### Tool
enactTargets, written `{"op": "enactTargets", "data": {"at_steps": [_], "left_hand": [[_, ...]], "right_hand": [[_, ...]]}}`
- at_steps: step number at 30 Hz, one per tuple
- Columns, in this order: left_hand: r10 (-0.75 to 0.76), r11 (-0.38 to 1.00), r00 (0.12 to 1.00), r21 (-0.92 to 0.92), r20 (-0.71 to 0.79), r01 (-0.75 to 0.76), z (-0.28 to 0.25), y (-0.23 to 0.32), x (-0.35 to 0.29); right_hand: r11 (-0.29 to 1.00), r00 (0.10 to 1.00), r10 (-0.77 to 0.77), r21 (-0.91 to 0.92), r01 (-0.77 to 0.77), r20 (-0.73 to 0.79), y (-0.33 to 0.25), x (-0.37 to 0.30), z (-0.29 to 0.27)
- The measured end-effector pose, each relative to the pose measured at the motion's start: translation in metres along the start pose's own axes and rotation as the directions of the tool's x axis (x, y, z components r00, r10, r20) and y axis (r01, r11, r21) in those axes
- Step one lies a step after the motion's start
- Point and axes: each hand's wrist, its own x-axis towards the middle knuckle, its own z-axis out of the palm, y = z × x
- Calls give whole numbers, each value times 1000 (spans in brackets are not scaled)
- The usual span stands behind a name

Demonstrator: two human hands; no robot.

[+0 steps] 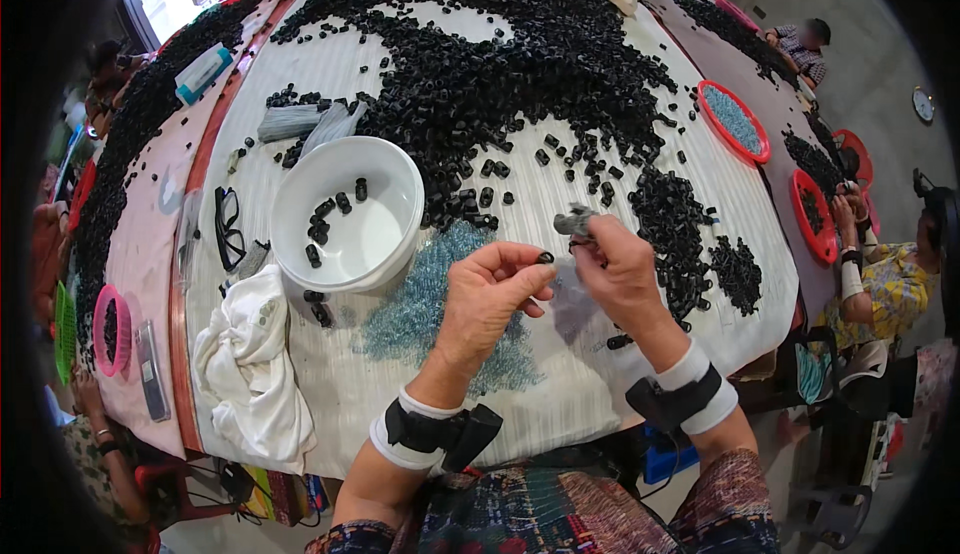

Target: Assembling small plastic components for shoe manufacturing.

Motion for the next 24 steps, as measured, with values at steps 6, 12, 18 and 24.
{"op": "enactTargets", "data": {"at_steps": [6,12,18,24], "left_hand": [[28,998,1000,51,11,-29,3,3,-3],[69,995,997,73,22,-70,4,2,-2],[71,994,997,89,-6,-70,5,3,-3],[71,988,997,137,-19,-68,6,4,-4]], "right_hand": [[914,988,94,404,-37,-123,-34,-3,-7],[972,982,27,236,18,-184,-37,-5,-1],[982,977,-22,178,60,-210,-38,-5,2],[991,978,-105,66,119,-180,-42,-4,-4]]}}
